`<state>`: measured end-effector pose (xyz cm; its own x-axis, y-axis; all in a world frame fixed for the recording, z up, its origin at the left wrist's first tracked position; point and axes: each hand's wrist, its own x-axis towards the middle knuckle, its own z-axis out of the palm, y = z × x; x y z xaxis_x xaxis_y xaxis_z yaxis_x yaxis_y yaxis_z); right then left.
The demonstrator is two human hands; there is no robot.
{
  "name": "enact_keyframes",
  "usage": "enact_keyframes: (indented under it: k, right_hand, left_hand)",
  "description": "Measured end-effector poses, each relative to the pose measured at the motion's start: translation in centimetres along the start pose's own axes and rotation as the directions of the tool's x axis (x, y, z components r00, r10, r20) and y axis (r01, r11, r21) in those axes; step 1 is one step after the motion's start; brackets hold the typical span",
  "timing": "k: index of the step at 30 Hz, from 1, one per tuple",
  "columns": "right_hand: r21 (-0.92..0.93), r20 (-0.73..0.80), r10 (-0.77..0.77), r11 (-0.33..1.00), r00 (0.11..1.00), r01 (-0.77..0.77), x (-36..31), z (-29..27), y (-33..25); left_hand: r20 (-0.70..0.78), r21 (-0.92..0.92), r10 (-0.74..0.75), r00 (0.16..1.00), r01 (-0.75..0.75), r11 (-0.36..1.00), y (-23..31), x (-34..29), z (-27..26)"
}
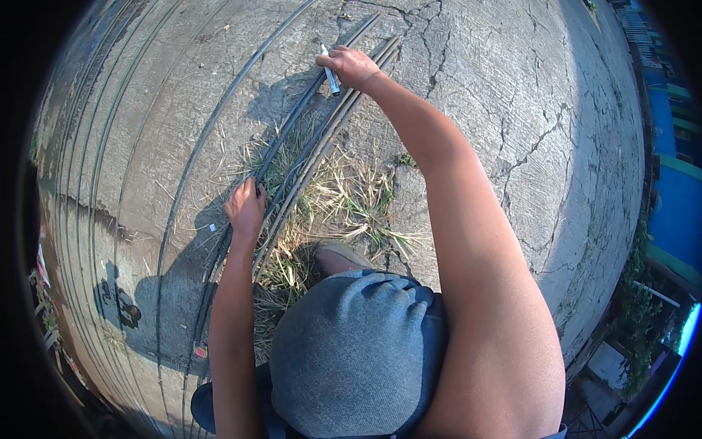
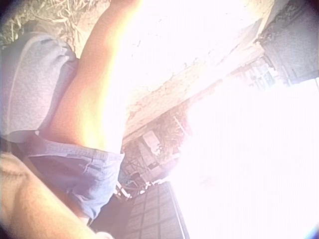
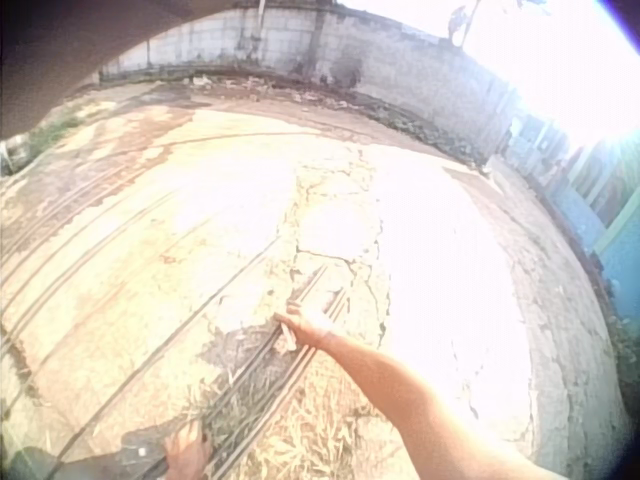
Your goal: The recorder uses a marker to label or measure various metal rods on the ground.
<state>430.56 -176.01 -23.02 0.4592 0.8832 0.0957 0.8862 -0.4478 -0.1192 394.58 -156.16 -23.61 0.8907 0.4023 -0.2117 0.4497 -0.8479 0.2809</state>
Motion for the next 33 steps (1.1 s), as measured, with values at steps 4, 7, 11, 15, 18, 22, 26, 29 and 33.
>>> enact_keyframes:
  k: [4, 7, 11, 15, 18, 22, 26, 29, 33]
  right_hand:
    - [0.001, 0.025, 0.008, 1.0, 1.0, -0.008, 0.2, -0.3, -0.5]
    - [-0.003, 0.015, 0.005, 1.0, 1.0, -0.005, 0.1, -0.1, 0.0]
    - [0.014, 0.005, -0.003, 1.0, 1.0, 0.003, 0.2, 0.2, -0.1]
    - [0.008, -0.002, -0.001, 1.0, 1.0, 0.001, 0.3, 0.4, 0.0]
    - [-0.007, -0.041, -0.023, 1.0, 0.999, 0.023, 0.3, 0.3, 0.0]
    - [-0.018, 0.024, 0.02, 1.0, 1.0, -0.019, 0.5, -0.4, -0.4]
    - [-0.028, 0.102, 0.056, 0.998, 0.993, -0.054, 0.9, -1.1, -1.2]
    - [0.009, 0.223, 0.04, 0.999, 0.974, -0.043, 3.0, -1.5, -5.3]
    - [0.297, 0.069, -0.166, 0.945, 0.984, 0.139, 3.2, -1.1, -8.5]
  left_hand:
    - [0.103, 0.022, -0.038, 0.994, 0.035, 0.999, 0.2, 0.0, -0.6]
    - [0.061, 0.021, -0.007, 0.998, 0.006, 1.0, 0.1, 0.0, -0.1]
    - [0.134, 0.032, -0.046, 0.99, 0.042, 0.999, -0.1, 0.3, 0.0]
    - [0.016, -0.002, -0.008, 1.0, 0.008, 1.0, -0.4, 0.2, 0.5]
    - [-0.067, -0.006, 0.017, 0.998, -0.017, 1.0, -0.4, -0.1, 1.2]
    - [0.0, -0.025, -0.005, 1.0, 0.005, 1.0, 0.4, -0.1, 0.3]
    - [0.02, -0.019, -0.051, 0.999, 0.051, 0.999, 1.5, -0.5, -0.5]
    - [-0.046, -0.117, -0.119, 0.992, 0.113, 0.987, -1.2, -2.6, -0.6]
    - [-0.142, -0.155, -0.216, 0.966, 0.194, 0.969, -3.1, -5.3, -1.2]
